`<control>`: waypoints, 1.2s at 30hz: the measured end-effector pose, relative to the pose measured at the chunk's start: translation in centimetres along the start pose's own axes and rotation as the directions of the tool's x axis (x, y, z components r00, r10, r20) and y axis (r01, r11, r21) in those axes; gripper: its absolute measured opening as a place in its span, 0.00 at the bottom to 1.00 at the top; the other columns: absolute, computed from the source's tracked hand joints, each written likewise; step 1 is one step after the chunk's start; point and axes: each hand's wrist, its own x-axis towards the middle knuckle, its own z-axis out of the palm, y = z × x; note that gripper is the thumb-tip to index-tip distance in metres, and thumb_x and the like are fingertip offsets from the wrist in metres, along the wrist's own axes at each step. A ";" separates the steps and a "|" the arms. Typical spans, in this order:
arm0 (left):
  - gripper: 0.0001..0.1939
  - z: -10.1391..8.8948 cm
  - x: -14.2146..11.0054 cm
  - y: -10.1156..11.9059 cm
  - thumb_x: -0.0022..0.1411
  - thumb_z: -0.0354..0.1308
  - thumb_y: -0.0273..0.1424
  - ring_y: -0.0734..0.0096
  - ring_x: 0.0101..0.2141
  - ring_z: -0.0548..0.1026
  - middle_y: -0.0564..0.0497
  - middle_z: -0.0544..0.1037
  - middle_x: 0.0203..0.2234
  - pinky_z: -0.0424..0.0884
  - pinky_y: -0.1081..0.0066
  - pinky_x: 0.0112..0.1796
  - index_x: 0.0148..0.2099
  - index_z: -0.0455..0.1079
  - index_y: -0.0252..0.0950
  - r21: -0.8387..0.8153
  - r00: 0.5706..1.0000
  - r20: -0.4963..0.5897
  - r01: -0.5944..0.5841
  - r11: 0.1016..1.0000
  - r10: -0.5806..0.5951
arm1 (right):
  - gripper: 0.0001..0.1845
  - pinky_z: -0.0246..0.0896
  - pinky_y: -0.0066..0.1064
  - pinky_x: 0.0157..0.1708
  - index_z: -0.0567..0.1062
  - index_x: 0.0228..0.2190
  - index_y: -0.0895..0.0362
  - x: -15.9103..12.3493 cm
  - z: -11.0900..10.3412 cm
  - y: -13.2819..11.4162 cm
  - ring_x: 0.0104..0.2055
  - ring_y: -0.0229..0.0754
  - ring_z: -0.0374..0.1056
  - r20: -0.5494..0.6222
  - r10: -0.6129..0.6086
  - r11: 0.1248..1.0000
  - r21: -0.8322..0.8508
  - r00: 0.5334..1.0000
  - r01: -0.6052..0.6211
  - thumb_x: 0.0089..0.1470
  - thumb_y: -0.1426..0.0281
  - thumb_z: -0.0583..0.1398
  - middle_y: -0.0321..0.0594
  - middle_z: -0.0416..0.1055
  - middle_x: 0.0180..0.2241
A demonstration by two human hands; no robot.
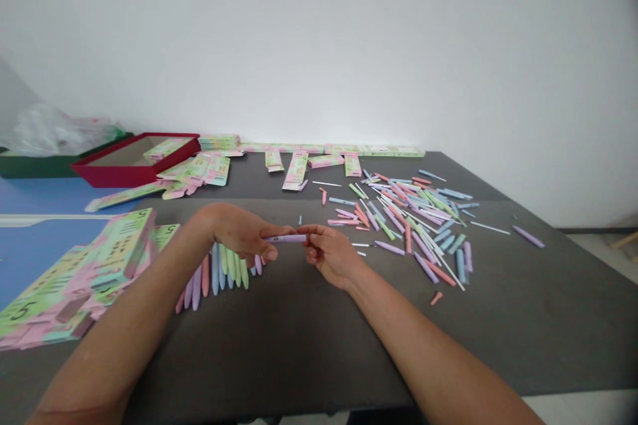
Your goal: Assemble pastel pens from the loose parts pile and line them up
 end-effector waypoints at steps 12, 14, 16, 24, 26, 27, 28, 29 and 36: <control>0.39 0.1 0.1 -0.2 0.65 0.47 0.42 0.64 0.36 0.77 0.44 0.80 0.40 0.68 0.72 0.36 0.70 0.35 0.33 0.009 1.000 -0.020 0.000 1.000 0.000 | 0.10 0.35 0.21 0.14 0.71 0.33 0.60 -0.1 0.3 0.2 0.13 0.27 0.47 -0.017 -0.015 0.989 -0.148 1.000 0.012 0.46 0.72 0.56 0.28 0.61 0.16; 0.39 0.1 0.2 -0.3 0.65 0.47 0.43 0.65 0.37 0.77 0.43 0.80 0.40 0.68 0.73 0.36 0.70 0.34 0.33 0.019 1.000 -0.013 0.005 1.000 -0.005 | 0.10 0.36 0.22 0.14 0.71 0.33 0.60 0.0 0.2 0.4 0.13 0.27 0.48 -0.019 -0.032 0.979 -0.204 0.999 0.027 0.46 0.72 0.56 0.28 0.61 0.17; 0.40 0.1 0.3 -0.4 0.65 0.46 0.43 0.65 0.37 0.77 0.43 0.80 0.41 0.68 0.73 0.37 0.70 0.33 0.32 0.025 1.000 -0.006 0.011 1.000 -0.011 | 0.11 0.40 0.22 0.15 0.72 0.34 0.60 0.2 0.1 0.7 0.15 0.28 0.52 -0.026 -0.068 0.958 -0.281 0.997 0.058 0.45 0.73 0.56 0.29 0.63 0.18; 0.39 0.0 0.2 -0.1 0.66 0.46 0.41 0.66 0.38 0.78 0.43 0.78 0.44 0.69 0.74 0.37 0.70 0.32 0.34 -0.015 1.000 0.014 0.002 1.000 -0.002 | 0.10 0.54 0.27 0.23 0.67 0.36 0.56 0.0 -0.5 -0.6 0.20 0.33 0.62 0.105 -0.163 0.617 -0.765 0.981 0.184 0.51 0.78 0.52 0.31 0.70 0.24; 0.38 0.0 0.1 0.1 0.66 0.46 0.40 0.65 0.38 0.77 0.43 0.78 0.44 0.69 0.73 0.38 0.70 0.34 0.35 -0.006 1.000 0.008 0.017 1.000 -0.017 | 0.08 0.54 0.29 0.28 0.68 0.33 0.56 -0.6 -0.2 -1.5 0.25 0.35 0.65 0.140 -0.166 0.402 -0.895 0.976 0.196 0.52 0.79 0.53 0.34 0.72 0.26; 0.37 0.0 0.0 0.1 0.66 0.46 0.40 0.65 0.39 0.77 0.43 0.79 0.44 0.69 0.73 0.38 0.70 0.35 0.35 -0.001 1.000 0.003 0.020 1.000 -0.020 | 0.07 0.54 0.30 0.30 0.68 0.32 0.56 -1.0 0.0 -2.0 0.28 0.37 0.65 0.154 -0.169 0.283 -0.939 0.974 0.197 0.53 0.78 0.53 0.36 0.72 0.28; 0.37 0.0 -0.1 0.1 0.66 0.46 0.40 0.65 0.39 0.77 0.44 0.79 0.44 0.69 0.73 0.39 0.70 0.36 0.35 0.000 1.000 -0.001 0.016 1.000 -0.016 | 0.06 0.53 0.31 0.32 0.68 0.32 0.56 -1.5 0.2 -2.3 0.32 0.39 0.66 0.174 -0.171 0.166 -0.965 0.970 0.202 0.54 0.77 0.53 0.39 0.72 0.30; 0.36 0.0 -0.1 0.1 0.66 0.46 0.40 0.65 0.39 0.77 0.44 0.79 0.44 0.69 0.73 0.39 0.70 0.36 0.35 0.003 1.000 -0.004 0.009 1.000 -0.009 | 0.05 0.53 0.31 0.33 0.69 0.33 0.57 -2.0 0.3 -2.6 0.35 0.41 0.65 0.202 -0.166 0.055 -0.975 0.965 0.214 0.55 0.76 0.54 0.41 0.72 0.32; 0.37 0.1 0.2 0.4 0.66 0.47 0.40 0.65 0.39 0.77 0.43 0.80 0.42 0.69 0.71 0.39 0.70 0.36 0.34 0.070 1.000 -0.010 0.026 0.997 -0.025 | 0.07 0.52 0.32 0.32 0.68 0.37 0.57 -5.4 -2.1 -2.4 0.37 0.43 0.65 0.242 -0.001 -0.417 -0.882 0.970 0.220 0.56 0.76 0.53 0.46 0.67 0.39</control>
